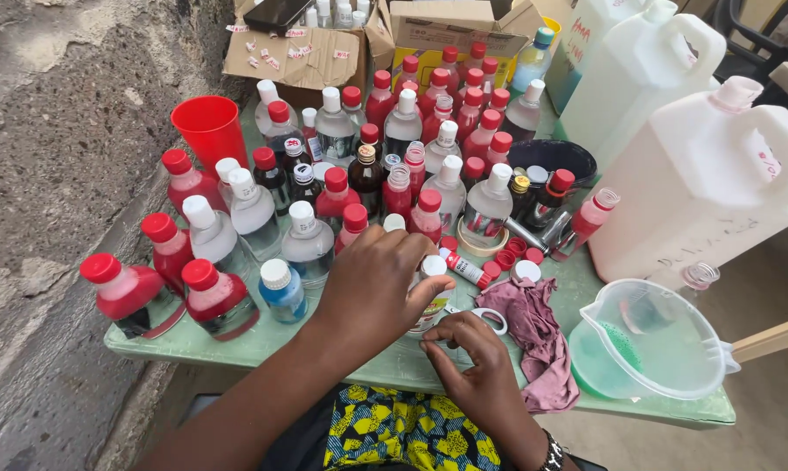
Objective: Sealing small plastic bottles by cutting silver foil, wrapping it around the caps, and pressing it into place.
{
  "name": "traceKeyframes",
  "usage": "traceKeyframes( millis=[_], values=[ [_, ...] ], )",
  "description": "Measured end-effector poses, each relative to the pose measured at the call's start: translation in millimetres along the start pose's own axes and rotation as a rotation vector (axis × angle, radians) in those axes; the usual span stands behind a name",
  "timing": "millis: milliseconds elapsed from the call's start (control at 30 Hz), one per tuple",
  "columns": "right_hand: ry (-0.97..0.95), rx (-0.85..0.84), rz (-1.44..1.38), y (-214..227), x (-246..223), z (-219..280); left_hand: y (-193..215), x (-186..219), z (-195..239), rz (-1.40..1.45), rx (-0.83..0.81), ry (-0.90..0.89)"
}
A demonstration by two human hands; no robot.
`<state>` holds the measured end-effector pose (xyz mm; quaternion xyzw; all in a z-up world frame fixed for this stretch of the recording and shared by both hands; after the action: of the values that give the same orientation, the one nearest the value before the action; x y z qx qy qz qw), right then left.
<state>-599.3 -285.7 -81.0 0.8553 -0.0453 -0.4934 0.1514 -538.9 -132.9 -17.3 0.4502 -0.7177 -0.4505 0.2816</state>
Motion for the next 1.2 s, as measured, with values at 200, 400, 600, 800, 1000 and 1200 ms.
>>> traceKeyframes(
  millis=[200, 400, 600, 800, 1000, 1200],
  values=[
    [0.095, -0.168, -0.071, 12.4, -16.0, -8.5, 1.3, -5.2, 4.3, 0.241, 0.064, 0.031],
    [0.112, -0.164, -0.031, 17.6, -11.5, -7.8, 7.0, -12.0, -3.0, 0.425, -0.029, -0.230],
    [0.138, -0.193, 0.005, 13.0, -12.6, -9.1, 18.6, -4.9, -3.3, 0.664, -0.178, -0.284],
    [0.040, -0.217, 0.002, 12.6, -6.8, -4.9, 5.5, -3.3, -0.8, 0.684, -0.163, -0.100],
    [-0.010, -0.246, 0.014, 8.6, -3.7, -2.9, 3.4, -8.7, -6.2, 0.819, -0.302, -0.207],
    [-0.046, -0.239, 0.045, 11.0, -1.7, -4.3, -10.2, -10.0, -4.0, 0.749, -0.239, -0.172]
  ],
)
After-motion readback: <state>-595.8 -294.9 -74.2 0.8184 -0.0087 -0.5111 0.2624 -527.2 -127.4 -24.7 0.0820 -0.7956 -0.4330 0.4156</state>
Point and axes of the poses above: each hand's wrist, its own z-axis away from the middle knuckle, its own y-axis out of the back of the hand, x = y × z, the point moved 4 cm from there along -z, towards the middle knuckle, and after that the axes turned 15 degrees about -z, right-handed, at the moved point
